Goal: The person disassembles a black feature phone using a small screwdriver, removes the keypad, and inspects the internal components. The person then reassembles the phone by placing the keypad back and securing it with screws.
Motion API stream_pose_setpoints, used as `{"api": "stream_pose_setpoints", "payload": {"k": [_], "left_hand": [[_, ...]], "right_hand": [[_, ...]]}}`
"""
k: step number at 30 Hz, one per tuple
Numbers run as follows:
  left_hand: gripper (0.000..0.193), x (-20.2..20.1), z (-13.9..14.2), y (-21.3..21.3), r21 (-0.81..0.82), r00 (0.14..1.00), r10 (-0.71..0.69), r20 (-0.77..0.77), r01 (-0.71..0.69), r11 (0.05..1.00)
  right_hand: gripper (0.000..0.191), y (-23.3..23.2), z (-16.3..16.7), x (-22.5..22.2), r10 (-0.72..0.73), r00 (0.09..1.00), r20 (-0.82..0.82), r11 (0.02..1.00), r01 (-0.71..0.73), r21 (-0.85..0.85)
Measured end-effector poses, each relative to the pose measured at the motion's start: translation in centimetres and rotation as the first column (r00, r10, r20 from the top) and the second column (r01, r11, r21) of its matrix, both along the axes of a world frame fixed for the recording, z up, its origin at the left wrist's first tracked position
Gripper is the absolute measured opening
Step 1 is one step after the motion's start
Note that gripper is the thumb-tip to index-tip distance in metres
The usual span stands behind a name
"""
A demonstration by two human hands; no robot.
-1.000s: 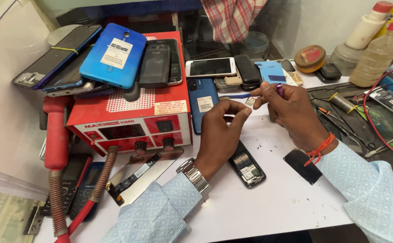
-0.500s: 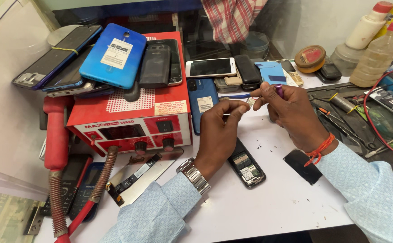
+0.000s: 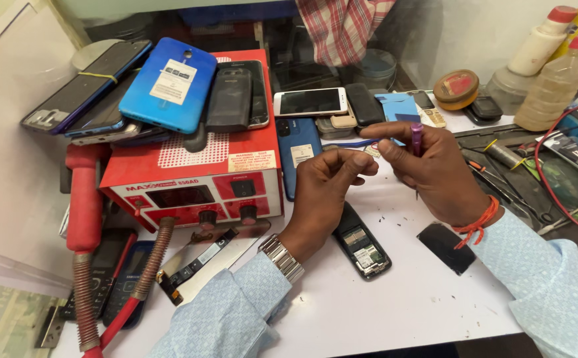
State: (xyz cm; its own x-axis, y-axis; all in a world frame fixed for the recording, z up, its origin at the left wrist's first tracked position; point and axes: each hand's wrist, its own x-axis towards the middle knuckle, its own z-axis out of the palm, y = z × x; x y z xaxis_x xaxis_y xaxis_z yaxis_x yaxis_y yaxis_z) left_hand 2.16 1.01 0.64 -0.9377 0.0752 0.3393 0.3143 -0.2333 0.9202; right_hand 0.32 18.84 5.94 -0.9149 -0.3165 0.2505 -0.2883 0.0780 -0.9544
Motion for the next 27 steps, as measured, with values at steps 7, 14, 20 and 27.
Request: {"api": "stream_pose_setpoints", "payload": {"k": [7, 14, 20, 27], "left_hand": [[0.037, -0.1, -0.3, 0.1, 0.047, 0.999, 0.001, -0.043, 0.001, 0.999], [0.037, 0.0, -0.5, 0.3, 0.003, 0.997, 0.066, -0.027, -0.066, 0.998], [0.035, 0.1, -0.4, 0.2, -0.084, 0.989, 0.147, -0.023, -0.149, 0.985], [0.054, 0.6, -0.4, 0.7, -0.027, 0.979, 0.198, -0.036, -0.199, 0.98]], "right_hand": [[0.02, 0.0, 0.2, 0.1, 0.147, 0.98, -0.133, 0.988, -0.151, -0.021], [0.015, -0.3, -0.4, 0.0, 0.065, 0.98, -0.19, 0.998, -0.068, -0.01], [0.015, -1.0, -1.0, 0.6, -0.057, 0.84, -0.54, 0.979, 0.154, 0.136], [0.011, -0.8, -1.1, 0.1, -0.079, 0.927, -0.367, 0.963, 0.166, 0.212]]}}
